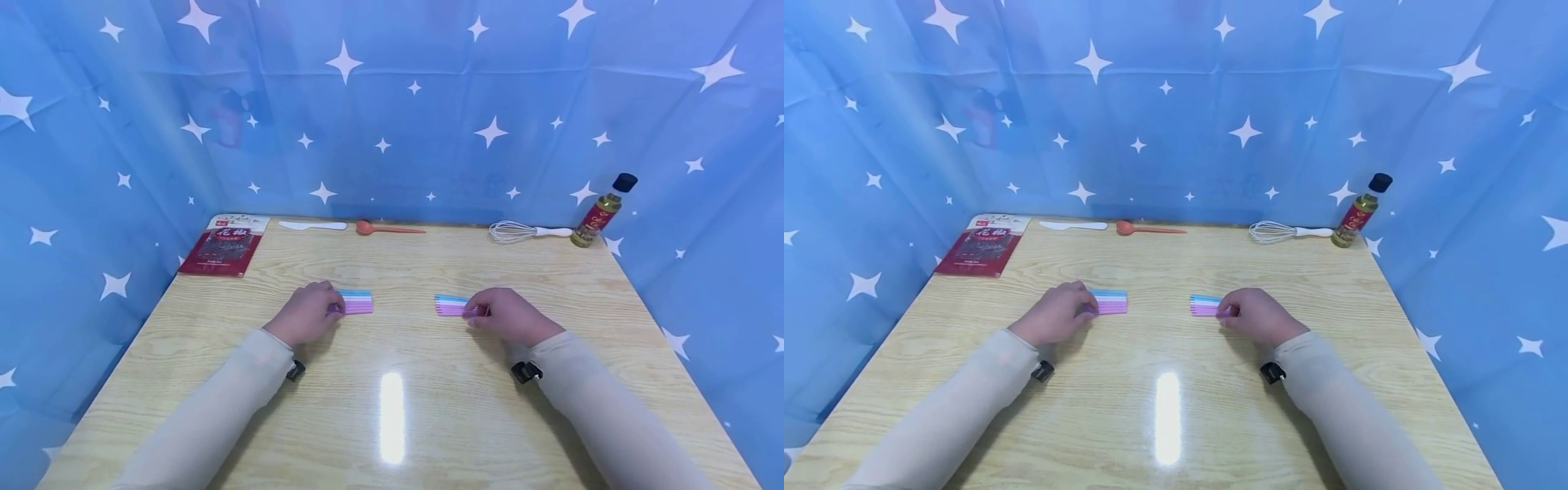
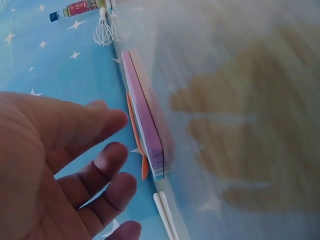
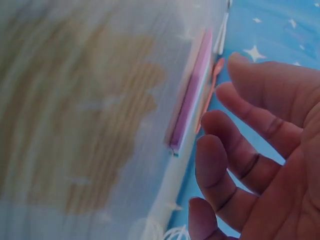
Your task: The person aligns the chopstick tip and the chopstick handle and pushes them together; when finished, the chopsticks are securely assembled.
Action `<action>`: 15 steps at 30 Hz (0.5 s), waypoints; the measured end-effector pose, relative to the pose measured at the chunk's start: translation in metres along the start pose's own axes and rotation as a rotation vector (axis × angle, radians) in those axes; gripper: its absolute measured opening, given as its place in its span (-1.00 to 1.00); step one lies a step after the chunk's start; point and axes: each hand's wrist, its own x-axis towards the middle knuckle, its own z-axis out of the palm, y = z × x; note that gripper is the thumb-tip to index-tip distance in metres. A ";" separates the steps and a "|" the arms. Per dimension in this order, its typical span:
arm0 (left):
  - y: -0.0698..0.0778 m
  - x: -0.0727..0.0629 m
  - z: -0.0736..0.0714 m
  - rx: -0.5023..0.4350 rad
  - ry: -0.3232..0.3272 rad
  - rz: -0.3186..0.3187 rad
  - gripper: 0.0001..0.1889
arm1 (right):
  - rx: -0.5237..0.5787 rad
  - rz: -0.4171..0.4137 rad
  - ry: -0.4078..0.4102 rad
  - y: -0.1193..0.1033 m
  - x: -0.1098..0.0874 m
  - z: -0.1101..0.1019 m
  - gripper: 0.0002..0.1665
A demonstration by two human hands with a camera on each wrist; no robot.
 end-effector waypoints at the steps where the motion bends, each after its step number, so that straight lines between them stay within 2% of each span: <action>1: 0.001 0.000 0.000 -0.001 -0.005 -0.002 -0.93 | -0.004 -0.008 0.000 -0.001 0.001 0.001 -0.86; 5: 0.001 0.001 0.003 0.012 -0.024 -0.016 -0.94 | -0.042 -0.029 0.000 -0.005 0.004 0.005 -0.88; 15: 0.003 0.003 0.004 0.047 -0.059 -0.042 -0.96 | -0.121 -0.004 -0.011 -0.012 0.007 0.008 -0.92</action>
